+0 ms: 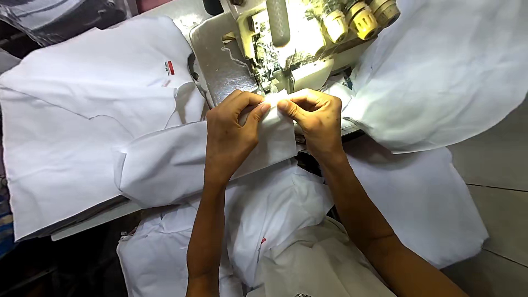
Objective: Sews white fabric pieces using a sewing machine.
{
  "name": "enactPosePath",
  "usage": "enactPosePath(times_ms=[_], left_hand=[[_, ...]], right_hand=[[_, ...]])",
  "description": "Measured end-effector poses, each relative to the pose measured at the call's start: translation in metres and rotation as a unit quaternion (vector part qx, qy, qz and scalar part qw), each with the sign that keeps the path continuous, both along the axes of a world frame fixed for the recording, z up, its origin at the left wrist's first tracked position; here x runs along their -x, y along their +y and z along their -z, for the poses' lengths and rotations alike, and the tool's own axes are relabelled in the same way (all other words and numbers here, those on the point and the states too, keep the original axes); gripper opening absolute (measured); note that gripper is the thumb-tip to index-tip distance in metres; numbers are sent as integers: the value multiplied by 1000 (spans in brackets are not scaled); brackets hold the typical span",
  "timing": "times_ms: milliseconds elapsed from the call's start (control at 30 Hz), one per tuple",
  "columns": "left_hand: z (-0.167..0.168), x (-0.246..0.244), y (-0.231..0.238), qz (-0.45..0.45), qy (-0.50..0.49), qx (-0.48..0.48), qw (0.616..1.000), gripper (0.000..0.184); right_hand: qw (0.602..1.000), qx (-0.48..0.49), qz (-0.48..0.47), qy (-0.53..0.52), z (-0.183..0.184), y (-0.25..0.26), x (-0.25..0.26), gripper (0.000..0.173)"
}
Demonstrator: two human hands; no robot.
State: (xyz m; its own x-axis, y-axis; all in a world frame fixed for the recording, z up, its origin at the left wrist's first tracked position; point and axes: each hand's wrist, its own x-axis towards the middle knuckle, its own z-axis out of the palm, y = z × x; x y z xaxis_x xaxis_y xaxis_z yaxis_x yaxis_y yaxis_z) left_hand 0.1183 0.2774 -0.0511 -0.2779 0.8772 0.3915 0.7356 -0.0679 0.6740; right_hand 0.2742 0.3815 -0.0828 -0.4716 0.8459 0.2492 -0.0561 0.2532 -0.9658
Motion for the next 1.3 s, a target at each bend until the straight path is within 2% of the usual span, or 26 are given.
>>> enactPosePath(times_ms=[300, 433, 833, 1167, 1300], left_hand=[[4, -6, 5, -64, 38, -6, 997, 15], [6, -7, 7, -76, 47, 2, 996, 29], [2, 5, 8, -57, 66, 44, 995, 38], [0, 11, 10, -64, 62, 54, 995, 37], [0, 17, 22, -70, 61, 40, 995, 38]], right_hand=[[999, -16, 43, 0, 10, -2, 6, 10], [996, -43, 79, -26, 14, -10, 10, 11], [992, 67, 94, 45, 17, -23, 35, 15], [981, 62, 161, 90, 14, -20, 58, 5], [979, 60, 179, 74, 14, -21, 60, 5]])
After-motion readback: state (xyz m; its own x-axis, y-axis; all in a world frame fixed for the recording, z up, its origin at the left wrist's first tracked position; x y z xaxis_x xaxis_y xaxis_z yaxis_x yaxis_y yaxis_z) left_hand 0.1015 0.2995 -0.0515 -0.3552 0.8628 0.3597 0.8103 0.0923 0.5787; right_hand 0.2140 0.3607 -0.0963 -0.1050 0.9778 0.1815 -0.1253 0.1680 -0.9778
